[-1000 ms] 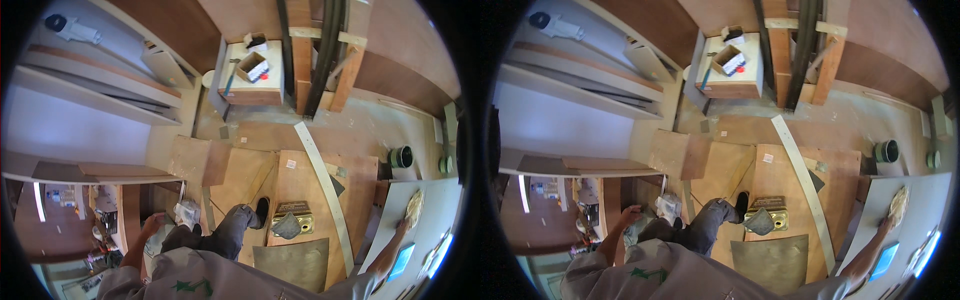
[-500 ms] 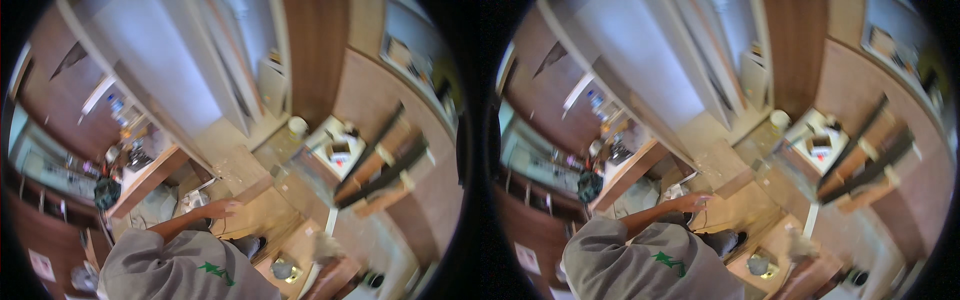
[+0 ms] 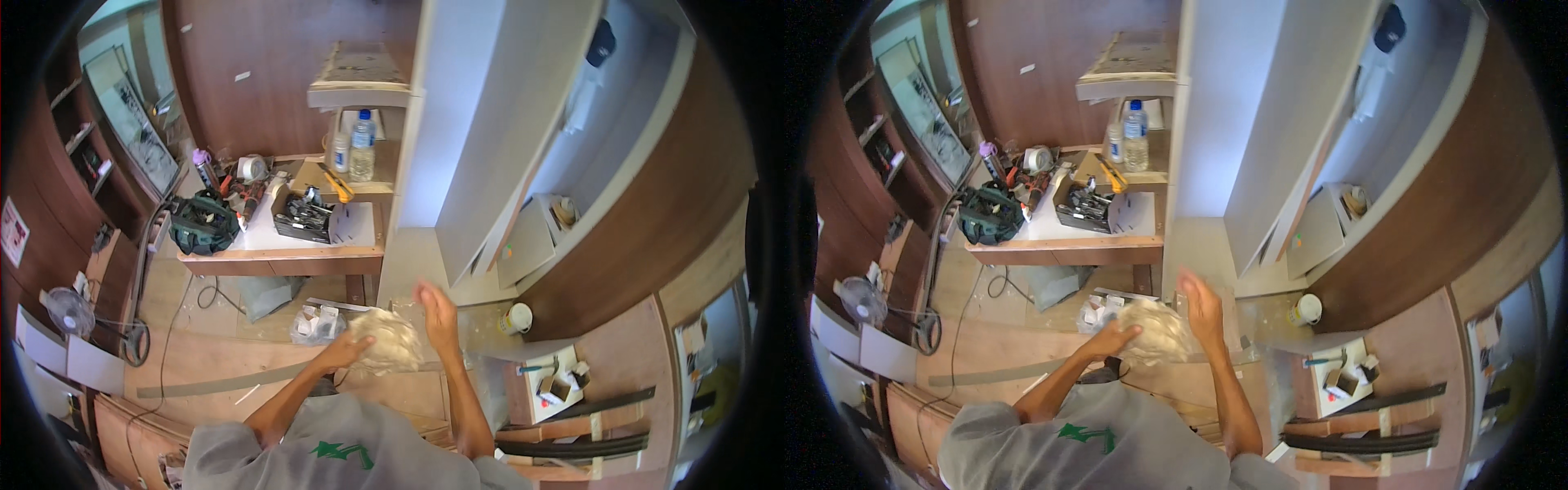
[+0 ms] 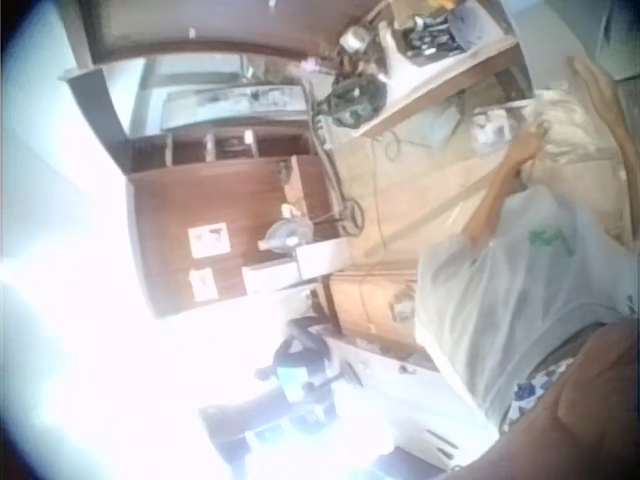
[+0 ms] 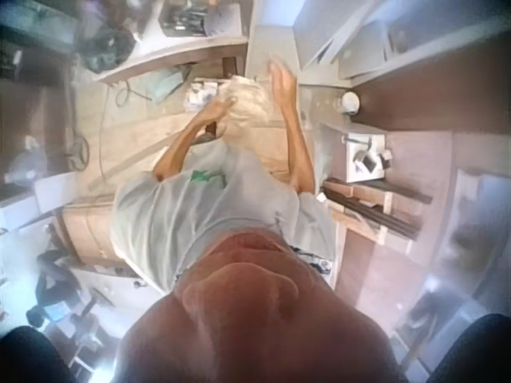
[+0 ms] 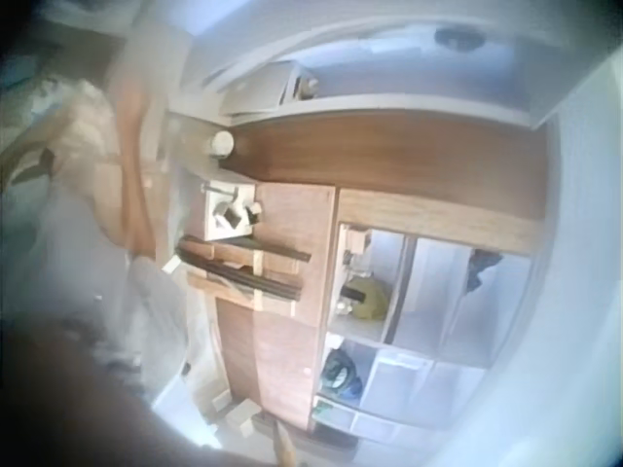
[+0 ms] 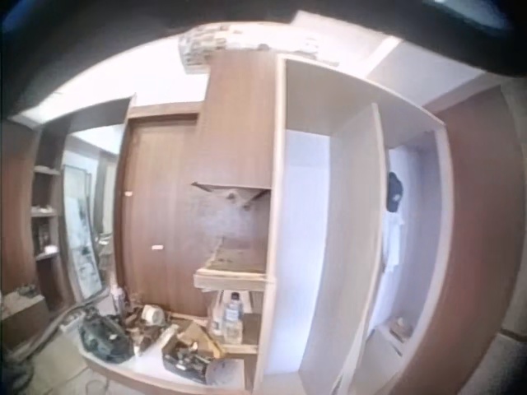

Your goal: The person applies adhesive from a tin to a metal sheet using a spreader, smooths it across the surface, and then uses a cloth to wipe down the inside of a closet.

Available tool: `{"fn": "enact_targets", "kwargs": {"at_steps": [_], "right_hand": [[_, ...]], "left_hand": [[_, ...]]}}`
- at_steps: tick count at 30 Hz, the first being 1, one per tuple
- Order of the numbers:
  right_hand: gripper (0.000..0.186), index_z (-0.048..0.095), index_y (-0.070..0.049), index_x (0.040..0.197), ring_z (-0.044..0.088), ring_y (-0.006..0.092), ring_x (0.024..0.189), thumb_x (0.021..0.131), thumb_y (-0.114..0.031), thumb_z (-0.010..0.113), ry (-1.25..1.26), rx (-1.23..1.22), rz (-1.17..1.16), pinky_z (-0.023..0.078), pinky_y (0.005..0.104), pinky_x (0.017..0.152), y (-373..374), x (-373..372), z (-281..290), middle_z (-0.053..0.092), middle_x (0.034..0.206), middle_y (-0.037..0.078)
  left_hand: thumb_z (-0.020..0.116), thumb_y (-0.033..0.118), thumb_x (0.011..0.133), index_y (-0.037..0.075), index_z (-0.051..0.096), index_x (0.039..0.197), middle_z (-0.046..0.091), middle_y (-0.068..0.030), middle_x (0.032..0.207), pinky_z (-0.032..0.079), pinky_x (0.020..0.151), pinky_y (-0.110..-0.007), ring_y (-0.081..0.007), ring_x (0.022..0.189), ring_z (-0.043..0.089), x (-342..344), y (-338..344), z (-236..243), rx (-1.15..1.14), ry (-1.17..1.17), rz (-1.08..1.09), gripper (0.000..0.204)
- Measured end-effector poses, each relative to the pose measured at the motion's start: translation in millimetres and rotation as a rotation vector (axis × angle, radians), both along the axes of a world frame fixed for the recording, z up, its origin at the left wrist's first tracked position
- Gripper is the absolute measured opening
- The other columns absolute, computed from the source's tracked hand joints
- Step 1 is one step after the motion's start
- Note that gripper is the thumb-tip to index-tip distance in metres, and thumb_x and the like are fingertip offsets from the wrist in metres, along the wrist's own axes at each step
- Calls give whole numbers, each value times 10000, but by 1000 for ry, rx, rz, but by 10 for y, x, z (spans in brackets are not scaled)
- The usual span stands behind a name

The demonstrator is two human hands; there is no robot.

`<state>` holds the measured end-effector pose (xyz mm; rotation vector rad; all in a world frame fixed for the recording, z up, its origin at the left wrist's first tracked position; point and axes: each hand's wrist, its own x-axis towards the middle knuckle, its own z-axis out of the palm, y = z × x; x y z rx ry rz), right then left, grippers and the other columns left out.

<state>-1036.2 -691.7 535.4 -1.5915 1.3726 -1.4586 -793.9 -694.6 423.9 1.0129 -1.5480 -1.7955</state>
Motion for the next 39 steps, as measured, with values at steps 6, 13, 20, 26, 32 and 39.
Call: {"fn": "enact_targets", "kwargs": {"at_steps": [6,13,20,26,32,39], "right_hand": [[675,396,0,1515,555,323,1293,954,-230,692,81,-304,-17,446,416,1067,-2416,840,471,540,1424,226],[995,308,43,1498,583,383,1222,779,-354,870,138,-318,-316,462,436,1028,-4127,1279,530,547,1352,277],[710,483,32,1252,688,290,947,784,-342,864,180,-135,-371,518,406,876,-4034,1349,736,698,1051,192],[757,460,-10,1333,683,412,1014,783,-368,835,542,-65,-89,520,464,886,-3128,1664,1223,696,1109,236],[797,458,-4,1366,684,439,992,779,-412,810,864,262,310,524,486,854,-2511,1992,1177,688,1074,293],[752,495,-2,1321,684,453,958,761,-412,785,1106,239,533,511,516,835,-2435,2179,860,699,1005,286]], "left_hand": [[546,413,1047,34,430,1463,577,-162,1367,550,1000,-432,-254,1246,599,1182,-573,52,346,288,474,574],[452,504,1061,4,414,1481,574,-162,1383,519,1027,-401,-249,1244,593,1984,-1367,308,304,440,557,654],[477,492,1055,12,366,1510,520,-163,1449,497,1055,-400,-259,1285,565,2324,-2197,667,217,430,569,670],[446,525,1055,0,345,1514,501,-184,1459,498,1066,-410,-283,1301,559,2440,-2421,1179,236,601,539,704],[421,568,1045,2,334,1517,506,-200,1451,533,1043,-435,-295,1292,574,2178,-2385,1229,340,699,519,742],[369,533,1071,19,343,1521,519,-182,1442,543,1037,-412,-267,1270,592,1926,-1919,1034,366,727,522,684]]}}
